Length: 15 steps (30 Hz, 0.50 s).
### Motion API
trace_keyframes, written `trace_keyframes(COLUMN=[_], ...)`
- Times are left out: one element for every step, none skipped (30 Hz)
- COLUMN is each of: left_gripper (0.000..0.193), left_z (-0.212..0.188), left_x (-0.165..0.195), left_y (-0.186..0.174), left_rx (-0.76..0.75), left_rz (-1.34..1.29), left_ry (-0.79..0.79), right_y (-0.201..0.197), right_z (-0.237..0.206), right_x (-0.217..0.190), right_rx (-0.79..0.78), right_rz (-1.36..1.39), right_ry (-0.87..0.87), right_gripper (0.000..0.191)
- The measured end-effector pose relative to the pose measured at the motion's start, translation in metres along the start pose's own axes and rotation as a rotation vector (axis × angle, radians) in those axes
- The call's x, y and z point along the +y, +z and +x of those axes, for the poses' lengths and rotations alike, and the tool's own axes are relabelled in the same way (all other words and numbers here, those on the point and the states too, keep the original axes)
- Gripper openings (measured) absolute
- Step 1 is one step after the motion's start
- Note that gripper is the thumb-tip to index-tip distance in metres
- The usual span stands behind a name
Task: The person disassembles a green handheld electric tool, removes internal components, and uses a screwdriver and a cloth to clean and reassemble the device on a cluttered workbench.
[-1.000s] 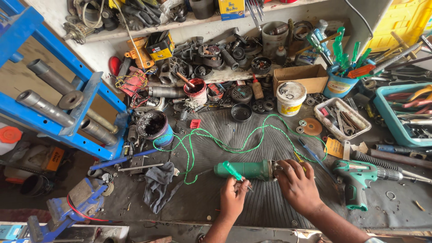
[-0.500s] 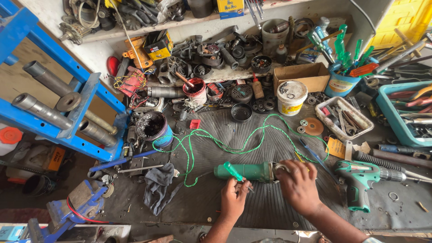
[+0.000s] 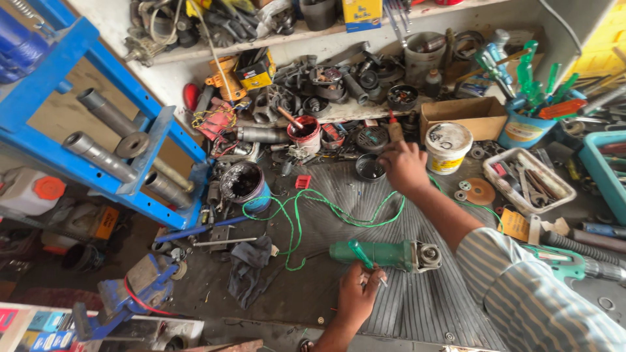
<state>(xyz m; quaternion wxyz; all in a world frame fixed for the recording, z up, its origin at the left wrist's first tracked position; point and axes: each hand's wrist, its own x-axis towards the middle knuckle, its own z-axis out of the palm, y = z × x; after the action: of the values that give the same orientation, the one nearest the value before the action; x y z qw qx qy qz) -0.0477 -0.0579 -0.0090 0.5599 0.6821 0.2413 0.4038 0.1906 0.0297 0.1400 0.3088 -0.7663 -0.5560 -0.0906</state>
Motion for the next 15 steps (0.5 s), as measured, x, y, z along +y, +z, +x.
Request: trace_keyframes(left_gripper=[0.020, 0.020, 0.019, 0.019, 0.020, 0.020, 0.020, 0.020, 0.019, 0.020, 0.020, 0.020, 0.019, 0.018, 0.018], left_z=[0.000, 0.000, 0.000, 0.000, 0.000, 0.000, 0.000, 0.000, -0.001, -0.001, 0.000, 0.000, 0.002, 0.006, 0.009], left_x=[0.001, 0.001, 0.000, -0.002, -0.002, -0.003, -0.003, -0.003, -0.003, -0.002, 0.000, 0.002, 0.006, 0.010, 0.016], left_y=[-0.001, -0.001, -0.001, -0.001, -0.002, -0.002, -0.002, -0.002, -0.002, 0.000, 0.001, 0.003, 0.005, 0.011, 0.016], left_rx=[-0.003, -0.008, -0.013, -0.011, -0.013, -0.016, -0.016, -0.010, -0.007, 0.001, 0.003, 0.000, 0.025, 0.054, 0.083], left_rz=[0.012, 0.022, 0.029, 0.015, 0.004, -0.001, 0.018, 0.031, 0.039, 0.041, 0.046, 0.056, 0.079, 0.097, 0.116], left_ry=[-0.011, -0.023, -0.035, -0.027, -0.022, -0.017, 0.001, 0.017, 0.033, 0.039, 0.046, 0.055, 0.103, 0.155, 0.204], right_y=[-0.001, -0.002, -0.003, -0.009, -0.015, -0.023, -0.031, -0.038, -0.046, -0.054, -0.059, -0.064, -0.067, -0.069, -0.071], right_z=[0.004, 0.004, 0.002, -0.004, -0.012, -0.023, -0.036, -0.054, -0.074, -0.096, -0.117, -0.139, -0.158, -0.175, -0.193], right_x=[0.001, 0.005, 0.010, 0.016, 0.022, 0.029, 0.036, 0.041, 0.046, 0.052, 0.056, 0.060, 0.062, 0.065, 0.067], right_rx=[0.015, 0.031, 0.035, 0.039, 0.043, 0.047, 0.052, 0.055, 0.059, 0.026, -0.003, 0.013, 0.035, 0.020, 0.003], right_rz=[0.010, 0.017, 0.053, 0.086, 0.120, 0.200, 0.281, 0.288, 0.289, 0.294, 0.300, 0.293, 0.286, 0.311, 0.338], right_ry=[-0.006, -0.011, -0.025, -0.037, -0.044, -0.075, -0.110, -0.081, -0.050, 0.012, 0.078, 0.060, 0.040, 0.075, 0.113], right_gripper=[0.014, 0.015, 0.015, 0.015, 0.016, 0.018, 0.020, 0.024, 0.029, 0.029, 0.029, 0.029, 0.029, 0.026, 0.024])
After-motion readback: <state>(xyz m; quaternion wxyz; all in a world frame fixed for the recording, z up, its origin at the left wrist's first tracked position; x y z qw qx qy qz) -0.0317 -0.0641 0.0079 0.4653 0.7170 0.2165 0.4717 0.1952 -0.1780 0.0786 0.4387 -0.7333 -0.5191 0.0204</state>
